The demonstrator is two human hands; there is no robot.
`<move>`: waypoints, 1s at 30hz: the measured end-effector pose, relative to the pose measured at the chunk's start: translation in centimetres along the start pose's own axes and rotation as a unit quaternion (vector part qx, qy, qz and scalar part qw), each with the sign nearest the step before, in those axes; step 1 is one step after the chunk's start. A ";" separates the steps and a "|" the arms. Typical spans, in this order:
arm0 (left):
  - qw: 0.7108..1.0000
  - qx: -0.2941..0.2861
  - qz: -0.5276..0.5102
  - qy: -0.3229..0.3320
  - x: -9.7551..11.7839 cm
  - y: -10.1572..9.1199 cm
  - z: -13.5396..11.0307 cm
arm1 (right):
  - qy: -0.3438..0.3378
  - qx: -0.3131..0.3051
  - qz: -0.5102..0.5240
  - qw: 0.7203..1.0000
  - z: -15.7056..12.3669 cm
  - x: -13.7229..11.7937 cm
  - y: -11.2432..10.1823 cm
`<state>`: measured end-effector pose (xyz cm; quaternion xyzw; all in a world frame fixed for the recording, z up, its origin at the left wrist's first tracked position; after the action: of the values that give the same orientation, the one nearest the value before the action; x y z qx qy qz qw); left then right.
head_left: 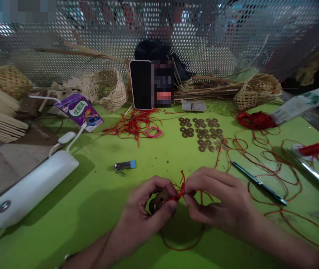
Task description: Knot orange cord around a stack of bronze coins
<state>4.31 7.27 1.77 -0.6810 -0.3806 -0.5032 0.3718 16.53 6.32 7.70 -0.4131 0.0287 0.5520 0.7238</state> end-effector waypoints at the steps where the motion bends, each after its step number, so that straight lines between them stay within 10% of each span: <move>1: 1.000 0.001 0.000 0.002 0.0 0.0 0.0 | 0.002 0.002 -0.001 1.000 -0.1 0.1 0.1; 30: 0.998 0.015 -0.052 -0.014 -0.8 -0.1 -0.2 | 0.062 -0.008 0.091 0.994 -0.5 0.7 0.9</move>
<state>4.00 7.03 1.10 -0.6614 -0.4281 -0.5068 0.3498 16.23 6.62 6.50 -0.4478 0.1064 0.5890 0.6643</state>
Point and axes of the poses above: each hand's wrist, its own z-axis towards the middle knuckle, its own y-axis out of the palm, x = y × z, the point moved 8 cm from there along z, towards the middle knuckle, and after that the axes turned 13 degrees about -y, right-handed, at the moved point
